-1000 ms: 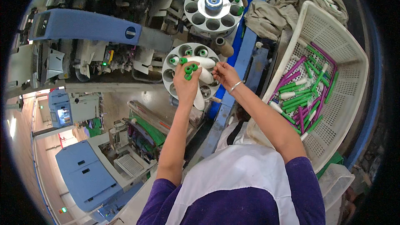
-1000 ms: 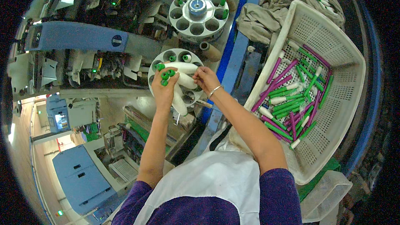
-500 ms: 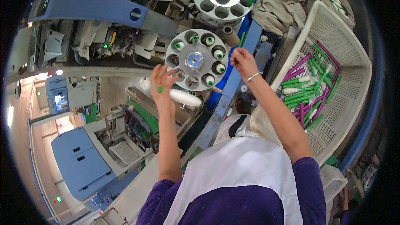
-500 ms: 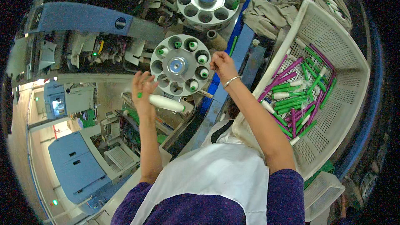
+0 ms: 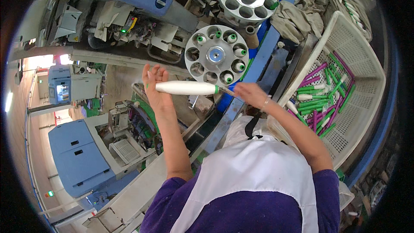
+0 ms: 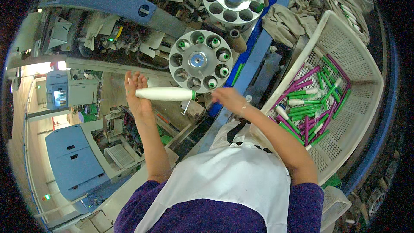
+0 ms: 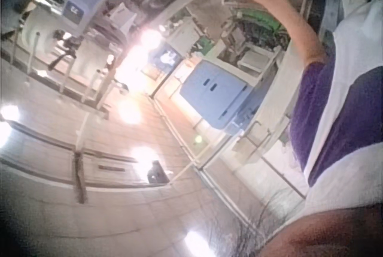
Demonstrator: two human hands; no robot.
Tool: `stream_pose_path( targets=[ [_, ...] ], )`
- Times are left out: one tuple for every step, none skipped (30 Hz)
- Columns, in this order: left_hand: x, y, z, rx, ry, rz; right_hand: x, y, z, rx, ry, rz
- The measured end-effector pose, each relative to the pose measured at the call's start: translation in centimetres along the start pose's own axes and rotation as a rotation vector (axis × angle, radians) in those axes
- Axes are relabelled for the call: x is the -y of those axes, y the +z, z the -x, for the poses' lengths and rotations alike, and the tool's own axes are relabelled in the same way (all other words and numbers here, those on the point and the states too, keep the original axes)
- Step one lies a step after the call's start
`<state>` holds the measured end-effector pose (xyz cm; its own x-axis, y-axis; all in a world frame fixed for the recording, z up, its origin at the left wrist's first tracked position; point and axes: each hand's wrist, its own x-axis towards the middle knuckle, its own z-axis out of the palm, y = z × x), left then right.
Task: The person takes white spindles with green ends from a sack and a basket, then places them into slots on rotating machine spindles. The person also moves a basket and walks briefly within the factory aisle.
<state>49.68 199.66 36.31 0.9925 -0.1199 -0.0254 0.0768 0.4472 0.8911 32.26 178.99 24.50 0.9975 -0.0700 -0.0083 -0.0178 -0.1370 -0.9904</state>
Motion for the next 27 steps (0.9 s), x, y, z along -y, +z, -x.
stream_pose_path(
  targets=[
    [0.1, -0.7, -0.2, -0.049, 0.000, 0.024, -0.3, -1.2, 0.8, -0.038, 0.063, -0.066],
    [0.4, -1.3, -0.2, -0.070, -0.016, 0.044, -0.5, -2.1, 1.3, -0.068, 0.275, -0.096],
    [0.9, -1.7, -0.2, -0.092, -0.035, 0.065, -0.3, -2.6, 1.5, -0.107, 0.209, -0.138],
    [1.5, -2.0, -0.1, -0.096, -0.070, 0.095, -0.1, -3.0, 1.7, -0.152, 0.209, -0.163],
    [2.2, -2.0, 0.1, -0.118, -0.077, 0.092, 0.4, -3.2, 1.7, -0.197, 0.258, -0.179],
    [2.8, -1.8, 0.2, -0.121, -0.098, 0.099, 0.8, -3.4, 1.5, -0.241, 0.289, -0.089],
    [3.3, -1.5, 0.3, -0.144, -0.108, 0.099, 1.3, -3.2, 1.0, -0.286, 0.174, -0.242],
    [3.7, -1.0, 0.5, -0.151, -0.118, 0.106, 1.8, -2.6, 0.2, -0.340, 0.106, -0.387],
    [4.0, -0.5, 0.7, -0.135, -0.148, 0.088, 2.1, -2.0, -0.3, -0.398, 0.047, -0.530],
    [4.1, 0.1, 0.9, -0.133, -0.163, 0.064, 2.3, -1.4, -0.9, -0.322, 0.085, -0.639],
    [4.0, 0.7, 1.1, -0.120, -0.199, 0.037, 2.4, -0.8, -1.3, -0.250, 0.134, -0.748],
    [3.9, 1.3, 1.2, -0.136, -0.198, 0.035, 2.4, -0.4, -1.5, -0.145, 0.106, -0.856],
    [3.7, 1.8, 1.4, -0.112, -0.089, -0.014, 2.2, -0.1, -1.6, -0.155, 0.186, -0.831],
    [3.5, 2.3, 1.6, -0.065, -0.005, -0.061, 2.0, 0.3, -1.7, -0.134, 0.189, -0.805],
    [3.4, 2.7, 1.9, -0.070, 0.085, -0.110, 1.7, 0.7, -1.8, -0.126, 0.190, -0.774],
    [3.7, 3.1, 2.1, 0.001, 0.125, -0.187, 1.5, 1.1, -1.6, -0.156, 0.289, -0.777],
    [4.2, 3.6, 2.3, 0.019, 0.172, -0.266, 1.3, 1.8, -1.5, -0.102, 0.283, -0.742],
    [4.8, 3.9, 2.5, 0.077, 0.244, -0.332, 1.4, 2.8, -1.3, -0.067, 0.284, -0.695],
    [5.6, 4.2, 2.5, 0.068, 0.278, -0.440, 1.4, 3.7, -1.2, -0.036, 0.336, -0.635],
    [6.4, 4.5, 2.5, 0.108, 0.336, -0.532, 1.6, 4.6, -1.1, -0.023, 0.153, -0.430],
    [7.1, 4.7, 2.3, 0.171, 0.390, -0.620, 1.9, 5.4, -1.0, -0.012, 0.025, -0.208],
    [7.7, 4.7, 2.0, 0.146, 0.320, -0.535, 2.2, 6.0, -1.0, 0.029, -0.046, -0.025],
    [8.2, 4.6, 1.7, 0.180, 0.280, -0.568, 2.5, 6.2, -1.0, 0.000, -0.172, 0.089],
    [8.7, 4.5, 1.4, 0.217, 0.240, -0.602, 2.8, 6.3, -1.0, -0.005, -0.244, 0.161],
    [9.0, 4.4, 1.1, 0.227, 0.175, -0.656, 3.2, 6.1, -1.2, 0.017, -0.258, 0.250],
    [9.3, 4.1, 1.1, 0.365, 0.182, -0.683, 3.6, 5.7, -1.4, 0.030, -0.267, 0.260],
    [9.6, 3.8, 1.0, 0.568, 0.085, -0.684, 3.9, 5.0, -1.6, 0.015, -0.241, 0.194]
  ],
)
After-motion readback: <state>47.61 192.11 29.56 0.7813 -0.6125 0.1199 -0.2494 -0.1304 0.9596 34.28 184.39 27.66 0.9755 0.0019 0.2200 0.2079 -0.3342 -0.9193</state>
